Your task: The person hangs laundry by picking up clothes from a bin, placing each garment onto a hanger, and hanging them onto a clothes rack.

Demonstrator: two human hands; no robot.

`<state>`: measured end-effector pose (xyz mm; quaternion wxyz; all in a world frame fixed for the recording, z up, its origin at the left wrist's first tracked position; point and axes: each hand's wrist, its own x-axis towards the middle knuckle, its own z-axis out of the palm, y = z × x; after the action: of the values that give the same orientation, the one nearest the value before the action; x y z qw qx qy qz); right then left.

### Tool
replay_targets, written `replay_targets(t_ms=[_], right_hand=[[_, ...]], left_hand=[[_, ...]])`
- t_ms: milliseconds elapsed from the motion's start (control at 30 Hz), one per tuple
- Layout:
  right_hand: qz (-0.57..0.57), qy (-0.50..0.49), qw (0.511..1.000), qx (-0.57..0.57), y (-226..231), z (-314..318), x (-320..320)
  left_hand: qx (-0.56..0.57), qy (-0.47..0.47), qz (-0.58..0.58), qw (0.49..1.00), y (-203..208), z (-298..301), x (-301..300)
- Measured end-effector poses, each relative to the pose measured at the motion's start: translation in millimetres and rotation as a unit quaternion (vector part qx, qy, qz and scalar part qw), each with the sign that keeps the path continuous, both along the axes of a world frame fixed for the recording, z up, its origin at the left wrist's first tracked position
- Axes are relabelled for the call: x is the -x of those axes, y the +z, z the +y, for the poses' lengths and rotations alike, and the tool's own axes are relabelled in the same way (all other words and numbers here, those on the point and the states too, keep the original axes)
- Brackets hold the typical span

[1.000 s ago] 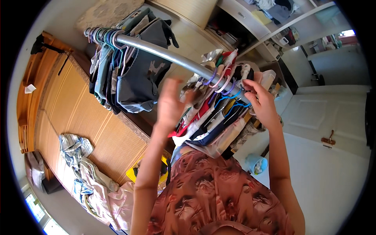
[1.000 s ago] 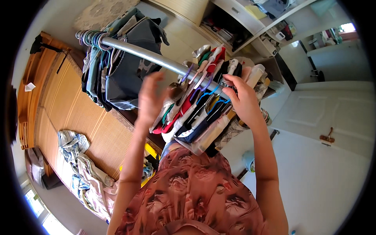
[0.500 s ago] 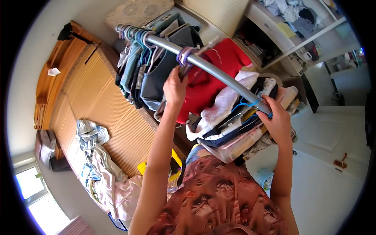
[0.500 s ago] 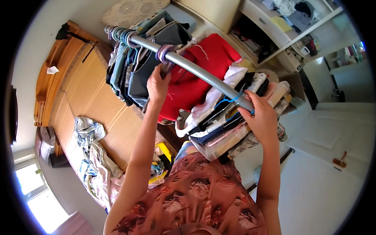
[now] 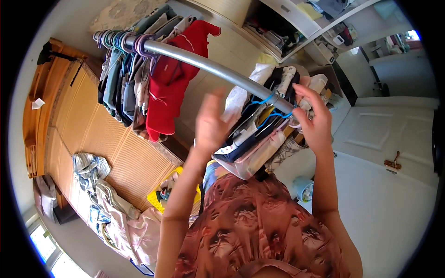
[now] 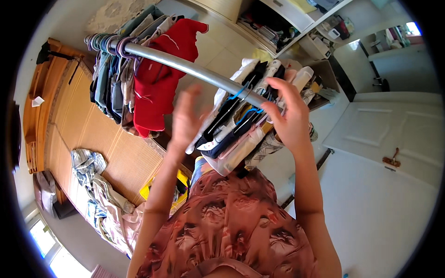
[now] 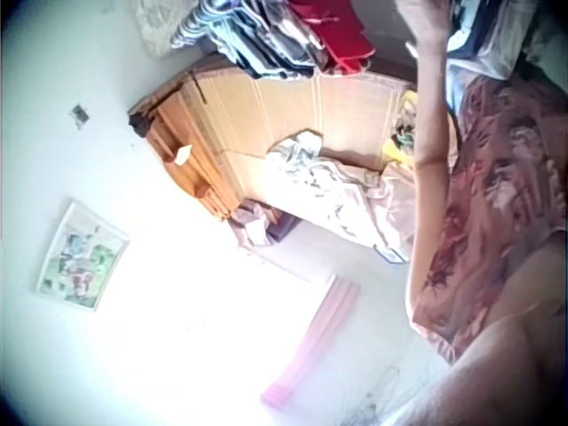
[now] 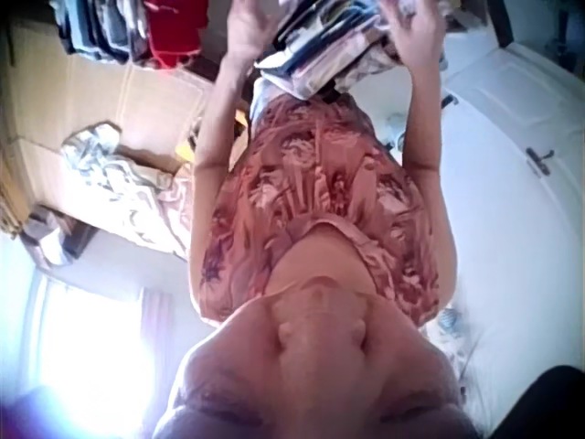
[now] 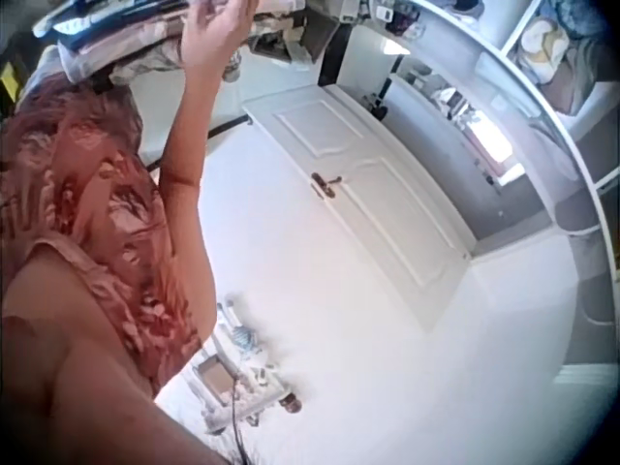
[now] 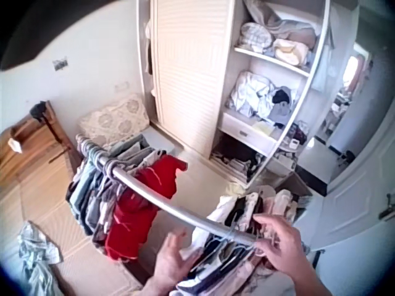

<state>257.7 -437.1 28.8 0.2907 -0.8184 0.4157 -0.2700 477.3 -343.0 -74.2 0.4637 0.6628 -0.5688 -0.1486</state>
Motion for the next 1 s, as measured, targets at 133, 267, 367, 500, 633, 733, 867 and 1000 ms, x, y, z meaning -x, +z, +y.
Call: replay_targets(t_ms=[133, 267, 367, 500, 633, 733, 867, 1000], right_hand=[[0.05, -0.068, 0.996, 0.004, 5, 19, 20], [0.139, -0.054, 0.989, 0.003, -5, 17, 36], [0.131, -0.03, 0.991, 0.004, -3, 16, 31], [0.133, -0.034, 0.99, -0.013, 0, 17, 27], [0.097, -0.067, 0.992, -0.05, 2, 21, 29], [0.11, -0.046, 0.992, -0.044, 2, 21, 29], [0.151, -0.024, 0.988, -0.034, 6, 22, 25], [0.197, -0.027, 0.98, -0.025, 8, 26, 24]], left_hand=[[-0.215, -0.047, 0.022, 0.975, -15, 15, 57], [-0.183, -0.057, -0.012, 0.981, 17, 8, 76], [-0.191, -0.012, -0.05, 0.98, -3, 12, 89], [-0.141, 0.052, -0.052, 0.987, -18, 5, 77], [-0.081, 0.064, -0.145, 0.984, -32, -1, 30], [-0.08, 0.111, -0.143, 0.98, -35, -2, -11], [-0.055, 0.193, -0.136, 0.97, -33, 1, -73], [-0.02, 0.291, -0.124, 0.948, -33, 1, -124]])
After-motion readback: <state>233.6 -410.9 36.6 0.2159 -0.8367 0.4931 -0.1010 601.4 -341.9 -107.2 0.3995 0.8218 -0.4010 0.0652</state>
